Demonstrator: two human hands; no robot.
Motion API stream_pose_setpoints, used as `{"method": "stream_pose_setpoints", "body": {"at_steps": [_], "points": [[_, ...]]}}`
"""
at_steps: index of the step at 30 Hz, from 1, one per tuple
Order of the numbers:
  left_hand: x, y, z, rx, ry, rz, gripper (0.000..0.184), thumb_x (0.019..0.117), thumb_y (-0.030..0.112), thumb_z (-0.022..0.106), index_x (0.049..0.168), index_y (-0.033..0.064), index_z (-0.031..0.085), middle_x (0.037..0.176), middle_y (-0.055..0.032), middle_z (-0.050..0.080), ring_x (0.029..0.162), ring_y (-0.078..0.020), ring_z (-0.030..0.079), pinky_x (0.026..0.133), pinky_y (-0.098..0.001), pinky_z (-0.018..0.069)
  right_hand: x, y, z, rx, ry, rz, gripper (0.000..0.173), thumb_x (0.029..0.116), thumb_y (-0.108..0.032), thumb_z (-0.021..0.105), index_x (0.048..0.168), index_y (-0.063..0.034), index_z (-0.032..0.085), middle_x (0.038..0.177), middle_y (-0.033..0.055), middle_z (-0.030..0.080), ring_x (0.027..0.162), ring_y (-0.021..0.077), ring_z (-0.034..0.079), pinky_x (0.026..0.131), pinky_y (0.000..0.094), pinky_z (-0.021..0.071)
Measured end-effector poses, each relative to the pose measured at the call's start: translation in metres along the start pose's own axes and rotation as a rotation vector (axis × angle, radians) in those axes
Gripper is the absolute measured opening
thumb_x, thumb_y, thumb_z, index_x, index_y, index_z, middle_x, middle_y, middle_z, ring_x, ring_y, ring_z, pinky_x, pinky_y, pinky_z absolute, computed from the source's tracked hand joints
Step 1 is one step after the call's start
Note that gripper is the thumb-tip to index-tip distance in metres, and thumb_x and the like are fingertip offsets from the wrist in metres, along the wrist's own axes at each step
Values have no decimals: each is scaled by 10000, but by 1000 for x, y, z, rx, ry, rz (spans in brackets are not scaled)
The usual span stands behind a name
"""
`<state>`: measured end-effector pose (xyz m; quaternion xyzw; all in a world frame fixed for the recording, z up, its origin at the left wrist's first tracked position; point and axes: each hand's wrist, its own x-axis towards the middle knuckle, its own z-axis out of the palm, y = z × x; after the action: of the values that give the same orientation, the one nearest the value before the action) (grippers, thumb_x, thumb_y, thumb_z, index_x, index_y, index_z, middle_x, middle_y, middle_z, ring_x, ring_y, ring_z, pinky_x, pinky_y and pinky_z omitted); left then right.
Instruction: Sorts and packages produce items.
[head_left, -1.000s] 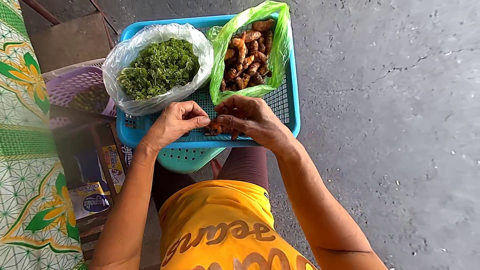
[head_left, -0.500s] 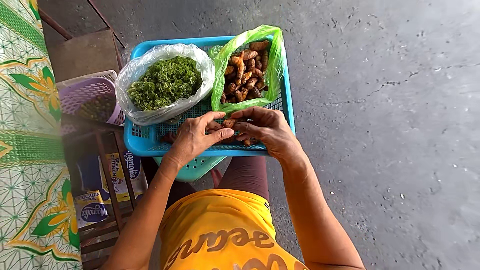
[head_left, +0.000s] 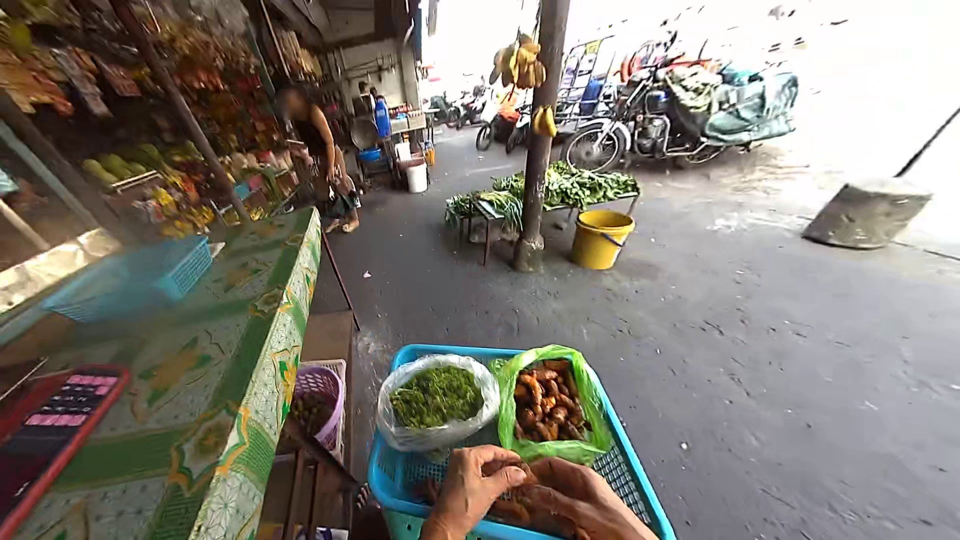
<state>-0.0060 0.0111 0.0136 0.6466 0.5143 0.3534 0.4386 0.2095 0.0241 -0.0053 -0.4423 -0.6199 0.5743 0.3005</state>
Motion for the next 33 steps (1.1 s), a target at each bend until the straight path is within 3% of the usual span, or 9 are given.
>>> {"method": "stream_pose_setpoints", "body": {"at_steps": [5,10,15,17,19,20,21,26,33], "points": [[-2,-5,-2,-110,188,-55,191,998,142,652,1057,-6,758,835,-20,742,690,-25,636,704,-214,536,2,13,-3,-11,92,-40,298,866,-228,749,1100,-47,712,957,52,741,855,147,707,780,357,586],[-11,-3,1,-97,320,75,323,1067,203,522,1064,-26,749,954,-79,754,844,-87,690,838,-274,560,-4,8,-3,-7,165,-11,300,866,-178,741,1112,-13,695,943,45,721,822,98,680,754,308,570],[-19,-12,1,447,375,163,422,1039,283,572,792,-16,738,990,-133,733,860,-228,722,791,-395,591,-4,1,-2,-124,1,-38,291,925,-192,707,1126,19,700,929,92,724,799,147,679,755,359,568],[-26,-7,1,612,261,6,358,1009,278,600,861,-20,731,1242,-164,689,987,-266,719,845,-418,584,-3,0,-1,-201,-42,-50,311,927,-207,709,1137,22,707,995,134,727,889,200,697,838,406,570],[-27,0,-2,568,145,-158,320,984,217,627,1234,21,668,1474,-155,547,1057,-273,700,880,-441,577,0,4,3,-221,-13,-81,317,916,-219,719,1132,13,717,1009,137,734,918,212,705,866,415,570],[-27,3,-5,524,111,-185,526,970,198,644,1465,68,521,1517,-152,501,1081,-276,692,899,-455,577,3,5,7,-188,18,-93,326,911,-228,718,1140,4,716,1004,117,741,911,195,711,858,402,577],[-26,3,-7,447,122,-162,610,970,207,651,1533,89,450,1490,-142,531,1085,-261,691,921,-447,574,8,5,12,-130,58,-105,323,909,-236,710,1144,-14,716,984,84,748,883,162,716,826,371,591],[-28,26,1,-112,251,33,438,1006,186,642,1363,-64,599,1242,-195,699,1101,-204,706,999,-366,560,4,-29,39,247,126,-155,230,974,-121,648,1163,7,679,986,44,736,849,109,710,717,289,610],[-38,22,18,102,364,242,273,947,101,722,1197,-8,711,1115,-128,738,964,-141,740,861,-297,622,-12,-28,39,248,218,-165,184,932,-24,720,1110,-3,678,977,85,739,773,148,733,700,303,637]]}}
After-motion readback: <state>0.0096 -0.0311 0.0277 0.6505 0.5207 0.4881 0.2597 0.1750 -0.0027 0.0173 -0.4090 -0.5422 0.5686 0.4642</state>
